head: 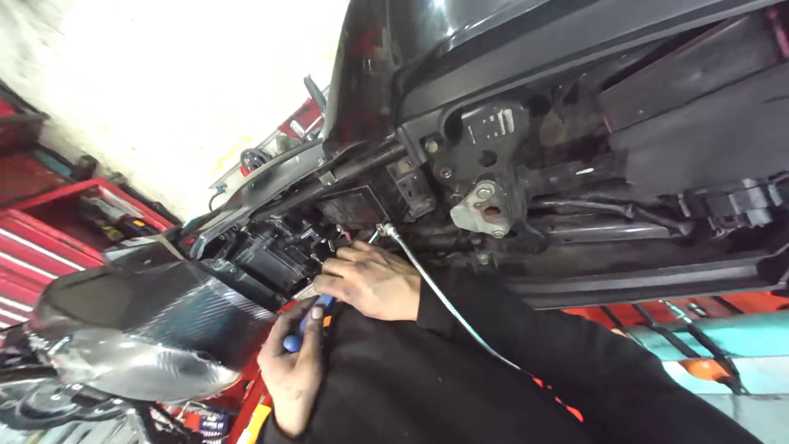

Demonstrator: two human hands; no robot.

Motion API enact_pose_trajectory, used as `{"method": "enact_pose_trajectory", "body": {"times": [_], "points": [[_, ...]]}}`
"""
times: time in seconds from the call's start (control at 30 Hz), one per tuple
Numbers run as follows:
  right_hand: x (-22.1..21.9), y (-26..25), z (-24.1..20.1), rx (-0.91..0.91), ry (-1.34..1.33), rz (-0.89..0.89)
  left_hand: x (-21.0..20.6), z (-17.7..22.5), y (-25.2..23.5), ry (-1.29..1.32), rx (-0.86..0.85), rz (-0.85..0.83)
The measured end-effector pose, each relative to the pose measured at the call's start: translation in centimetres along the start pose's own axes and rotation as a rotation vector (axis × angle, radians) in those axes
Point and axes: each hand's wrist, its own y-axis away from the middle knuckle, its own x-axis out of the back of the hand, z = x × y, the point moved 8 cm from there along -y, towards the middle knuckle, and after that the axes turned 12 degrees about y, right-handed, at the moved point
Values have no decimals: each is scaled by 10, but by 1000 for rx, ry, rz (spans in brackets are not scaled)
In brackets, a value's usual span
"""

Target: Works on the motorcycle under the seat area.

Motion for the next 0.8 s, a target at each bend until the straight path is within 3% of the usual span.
{"method": "enact_pose_trajectory", "body": {"times": [0.13,0.2,0.3,0.37,0.5,0.57,0.73,0.8], "points": [[8,9,-18,-18,48,-26,0,16,4,-60,-254,13],[22,22,-25,-107,1,33,0,14,4,-91,-176,26],[38,45,-23,-214,-63,40,1,-6,1,-84,78,41],[39,57,-17,-254,-129,5,1,-12,-1,-86,127,66],[30,63,2,-439,-221,-37,3,11,3,-46,-201,56],[27,59,10,-511,-239,-63,2,18,3,32,-268,96],[29,51,-11,-322,-212,-17,-1,0,3,134,103,160],[28,57,-12,-310,-199,-69,-1,3,4,53,120,126]]}}
